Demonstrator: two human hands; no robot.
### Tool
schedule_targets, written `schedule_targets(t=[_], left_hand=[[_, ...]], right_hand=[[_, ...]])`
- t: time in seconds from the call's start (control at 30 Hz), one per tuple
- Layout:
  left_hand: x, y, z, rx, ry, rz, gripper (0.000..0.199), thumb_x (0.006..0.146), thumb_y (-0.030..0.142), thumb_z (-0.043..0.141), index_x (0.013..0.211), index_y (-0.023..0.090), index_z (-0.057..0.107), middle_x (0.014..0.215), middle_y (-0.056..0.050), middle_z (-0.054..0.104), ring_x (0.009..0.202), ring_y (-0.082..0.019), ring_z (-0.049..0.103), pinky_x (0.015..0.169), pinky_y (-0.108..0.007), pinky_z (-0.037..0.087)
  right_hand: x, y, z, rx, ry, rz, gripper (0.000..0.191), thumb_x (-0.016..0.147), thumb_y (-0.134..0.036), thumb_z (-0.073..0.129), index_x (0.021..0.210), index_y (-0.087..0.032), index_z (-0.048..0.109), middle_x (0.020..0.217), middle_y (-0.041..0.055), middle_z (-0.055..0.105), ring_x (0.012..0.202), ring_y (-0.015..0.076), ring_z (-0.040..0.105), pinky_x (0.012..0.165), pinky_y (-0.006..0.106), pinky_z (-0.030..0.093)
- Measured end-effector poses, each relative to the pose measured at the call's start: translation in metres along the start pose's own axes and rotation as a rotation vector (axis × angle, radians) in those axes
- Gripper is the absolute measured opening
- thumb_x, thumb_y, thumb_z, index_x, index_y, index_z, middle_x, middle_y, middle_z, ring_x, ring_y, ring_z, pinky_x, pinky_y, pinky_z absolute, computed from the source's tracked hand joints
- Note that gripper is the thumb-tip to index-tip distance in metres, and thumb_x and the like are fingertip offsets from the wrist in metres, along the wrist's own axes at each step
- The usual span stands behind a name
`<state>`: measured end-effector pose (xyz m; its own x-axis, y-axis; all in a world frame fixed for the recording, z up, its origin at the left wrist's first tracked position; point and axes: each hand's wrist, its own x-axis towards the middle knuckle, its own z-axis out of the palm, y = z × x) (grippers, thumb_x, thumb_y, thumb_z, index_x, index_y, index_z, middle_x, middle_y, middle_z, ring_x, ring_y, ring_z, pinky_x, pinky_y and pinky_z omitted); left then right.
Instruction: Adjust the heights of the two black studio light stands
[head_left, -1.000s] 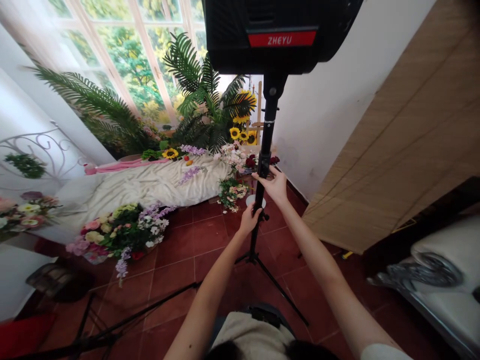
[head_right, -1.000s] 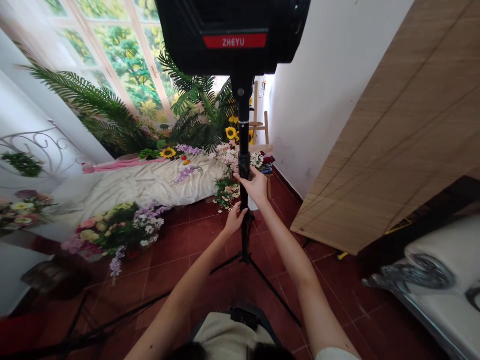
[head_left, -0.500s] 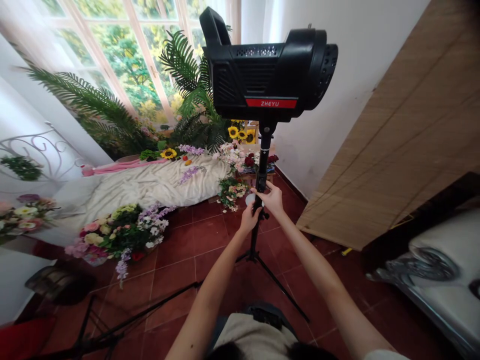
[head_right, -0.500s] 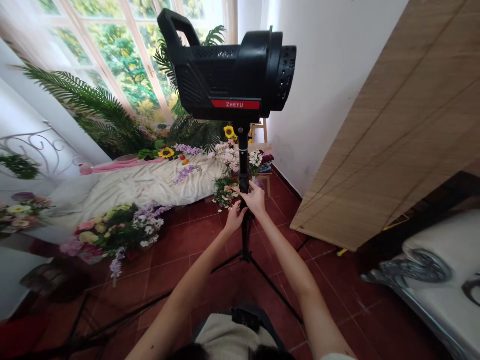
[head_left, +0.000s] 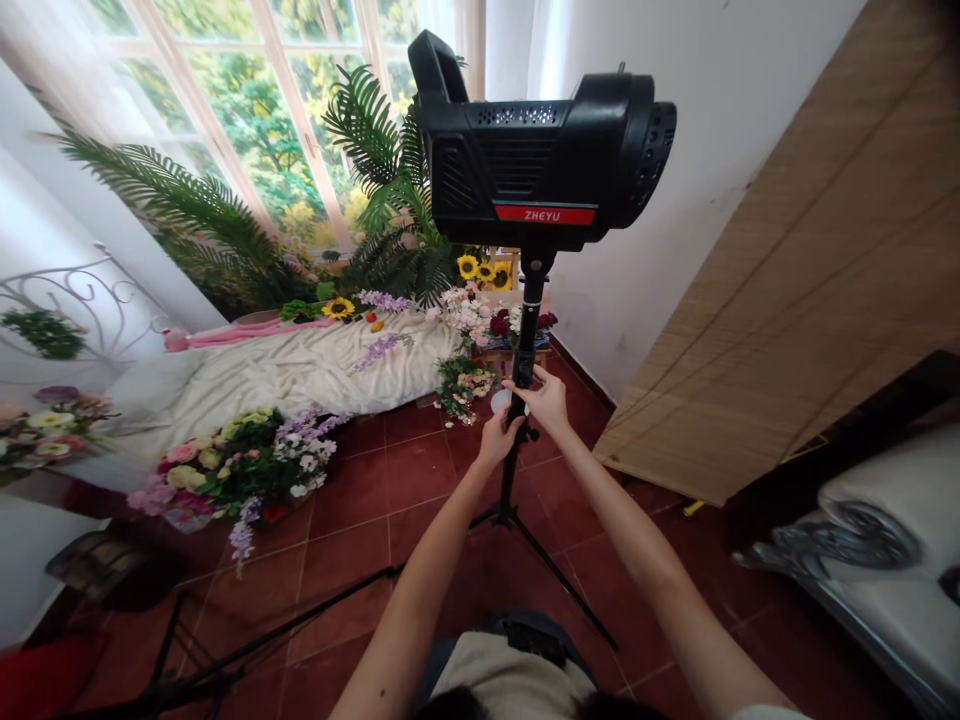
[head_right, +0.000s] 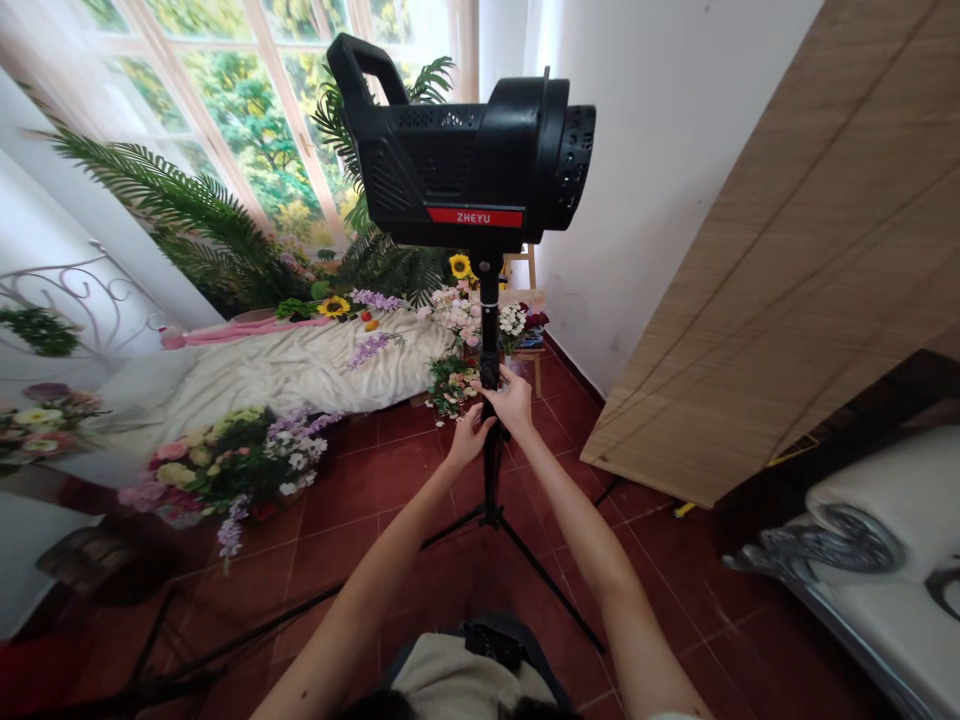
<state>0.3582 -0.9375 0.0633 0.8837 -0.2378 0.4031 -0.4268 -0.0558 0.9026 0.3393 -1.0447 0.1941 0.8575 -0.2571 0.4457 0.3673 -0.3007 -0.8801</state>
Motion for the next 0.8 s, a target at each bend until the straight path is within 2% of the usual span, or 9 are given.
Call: schedule_targets(t=[0.23,0.5,0.67,0.8], left_hand=[[-0.005,0.001,0.002,0.035,0.011,-0.023,0.036,0.086,0.038,0.057,0.117,0.021,0.055,0.11,-0.006,0.066,0.101,-0.018,0.064,0.094,-0.035,0.05],[-0.004,-0.003,0.003,0.108,0.029,-0.033,0.039,0.086,0.039,0.056,0.12,0.02,0.056,0.108,-0.007,0.068,0.098,-0.02,0.065,0.093,-0.036,0.05],[-0.005,0.006,0.0,0.113,0.013,-0.035,0.038,0.087,0.04,0.054,0.121,0.021,0.057,0.109,-0.005,0.068,0.099,-0.019,0.065,0.094,-0.035,0.05],[-0.004,0.01,0.0,0.099,0.025,-0.032,0.04,0.087,0.039,0.055,0.122,0.02,0.057,0.112,-0.007,0.068,0.101,-0.02,0.065,0.094,-0.035,0.05]], right_hand=[[0.02,-0.018,-0.004,0.038,0.05,-0.075,0.047,0.064,-0.048,0.075,0.095,-0.014,0.069,0.088,0.007,0.072,0.082,0.022,0.065,0.074,0.031,0.051],[0.026,-0.018,-0.001,0.078,0.073,-0.073,0.051,0.065,-0.048,0.076,0.104,-0.016,0.067,0.091,0.006,0.072,0.085,0.0221,0.066,0.082,0.034,0.053],[0.012,-0.018,0.0,0.082,0.129,-0.089,0.056,0.068,-0.045,0.074,0.115,-0.018,0.059,0.1,0.007,0.07,0.093,0.0217,0.066,0.088,0.035,0.052],[-0.022,0.001,-0.004,0.151,0.179,-0.043,0.054,0.073,-0.041,0.07,0.12,-0.019,0.052,0.109,0.01,0.067,0.101,0.0204,0.065,0.093,0.038,0.051]])
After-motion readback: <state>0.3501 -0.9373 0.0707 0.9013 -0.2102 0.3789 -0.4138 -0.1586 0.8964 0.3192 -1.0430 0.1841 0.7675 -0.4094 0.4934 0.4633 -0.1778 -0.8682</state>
